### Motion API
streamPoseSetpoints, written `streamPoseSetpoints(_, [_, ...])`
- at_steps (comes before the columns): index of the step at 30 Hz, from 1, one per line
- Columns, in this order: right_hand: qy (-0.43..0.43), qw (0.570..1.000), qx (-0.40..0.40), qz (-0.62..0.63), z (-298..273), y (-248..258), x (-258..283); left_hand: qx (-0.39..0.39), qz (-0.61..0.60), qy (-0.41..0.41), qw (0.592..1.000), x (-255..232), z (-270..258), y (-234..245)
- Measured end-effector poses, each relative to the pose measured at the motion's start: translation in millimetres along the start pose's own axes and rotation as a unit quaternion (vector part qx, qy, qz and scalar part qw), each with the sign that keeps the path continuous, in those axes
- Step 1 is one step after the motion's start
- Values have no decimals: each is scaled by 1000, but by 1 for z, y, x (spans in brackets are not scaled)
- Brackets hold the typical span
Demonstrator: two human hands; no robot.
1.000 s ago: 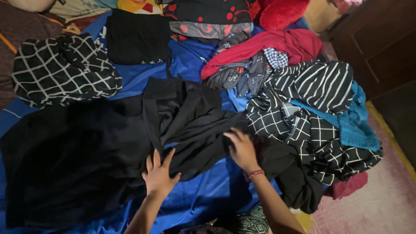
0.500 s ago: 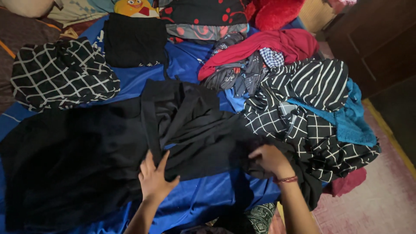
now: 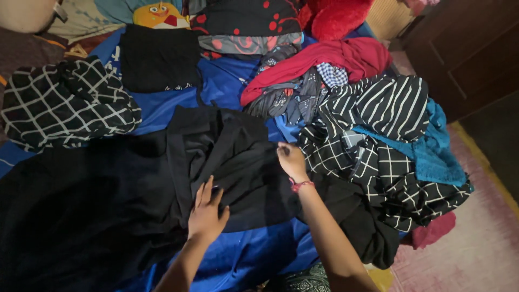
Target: The person folds a black garment on a bed. They smooth and align the fabric, fold the sides inward, and then fold the garment in half to create a compact bundle.
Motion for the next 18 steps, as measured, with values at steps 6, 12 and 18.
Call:
streamPoseSetpoints(6, [273, 928, -249, 35, -67, 90, 93, -29, 50, -1, 998, 17, 0, -18])
streamPoseSetpoints(12, [263, 942, -166, -129, -16, 40, -52, 10, 53, -24, 998, 43, -3, -49])
streamPoseSetpoints(18, [46, 956, -11, -288, -58, 43, 11, 55, -11, 11, 998, 21, -6, -8])
Point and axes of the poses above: each hand's wrist, its own z-axis towards the middle knuckle, its own y-axis out of the back of the hand, x = y × z, the point moved 4 cm from there along z, towards the middle knuckle, and after that the axes turned 4 degrees about -z, right-handed, at the moved point
